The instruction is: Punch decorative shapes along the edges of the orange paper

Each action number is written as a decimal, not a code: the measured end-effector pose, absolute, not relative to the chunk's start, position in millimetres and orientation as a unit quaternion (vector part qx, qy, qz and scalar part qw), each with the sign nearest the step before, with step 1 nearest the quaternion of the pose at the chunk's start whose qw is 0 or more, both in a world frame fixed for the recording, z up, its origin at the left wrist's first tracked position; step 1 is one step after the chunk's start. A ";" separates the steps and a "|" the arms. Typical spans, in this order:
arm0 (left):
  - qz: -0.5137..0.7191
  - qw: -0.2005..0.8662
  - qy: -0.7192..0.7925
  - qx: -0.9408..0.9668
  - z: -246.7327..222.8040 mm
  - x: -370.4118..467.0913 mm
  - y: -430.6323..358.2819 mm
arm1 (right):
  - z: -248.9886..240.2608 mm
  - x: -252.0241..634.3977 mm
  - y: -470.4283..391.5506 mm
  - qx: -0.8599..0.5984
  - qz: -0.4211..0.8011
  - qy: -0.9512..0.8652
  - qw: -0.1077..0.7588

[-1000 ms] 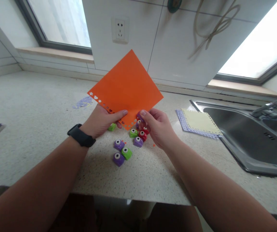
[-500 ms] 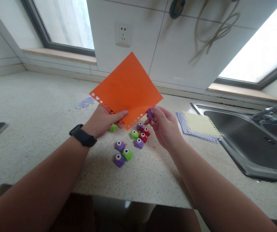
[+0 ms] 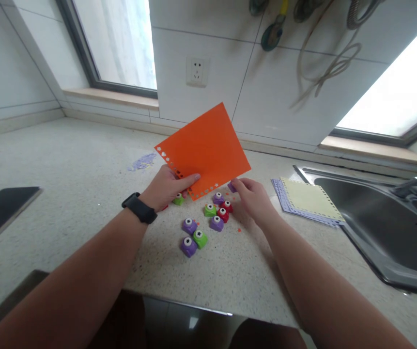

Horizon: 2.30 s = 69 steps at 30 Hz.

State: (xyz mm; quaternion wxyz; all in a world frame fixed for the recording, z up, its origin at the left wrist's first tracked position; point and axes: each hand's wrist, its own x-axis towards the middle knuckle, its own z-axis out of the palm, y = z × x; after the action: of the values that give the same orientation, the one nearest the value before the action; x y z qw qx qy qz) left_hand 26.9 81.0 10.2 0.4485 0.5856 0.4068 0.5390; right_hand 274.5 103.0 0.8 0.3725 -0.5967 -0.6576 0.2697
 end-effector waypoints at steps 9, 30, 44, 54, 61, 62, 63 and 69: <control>0.521 0.458 0.407 0.594 10.0 25.9 81.9 | -4.4 275.0 105.6 -0.605 0.227 -0.713 0.271; 0.523 0.488 0.378 0.588 11.9 27.0 81.8 | -4.2 271.9 100.6 -0.590 0.219 -0.741 0.234; 0.523 0.512 0.350 0.585 14.7 29.1 80.8 | -3.2 268.1 97.4 -0.557 0.207 -0.775 0.215; 0.514 0.529 0.344 0.581 12.8 28.2 81.8 | -1.1 263.8 92.5 -0.526 0.191 -0.803 0.205; 0.503 0.502 0.386 0.588 13.0 26.9 81.9 | -0.3 262.6 91.6 -0.520 0.183 -0.812 0.191; 0.503 0.499 0.390 0.589 13.0 26.8 81.9 | -0.1 262.5 91.6 -0.518 0.182 -0.814 0.191; 0.503 0.499 0.389 0.589 13.1 26.8 81.9 | 0.1 262.5 91.5 -0.515 0.181 -0.816 0.191; 0.503 0.500 0.385 0.590 14.5 26.8 81.9 | 1.0 262.3 90.4 -0.512 0.186 -0.818 0.186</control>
State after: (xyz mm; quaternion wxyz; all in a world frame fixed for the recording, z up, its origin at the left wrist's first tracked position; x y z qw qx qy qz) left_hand 26.8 81.9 14.5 0.5002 0.5899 0.3853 0.5033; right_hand 262.3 90.4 1.0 0.1859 -0.5120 -0.8177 0.1861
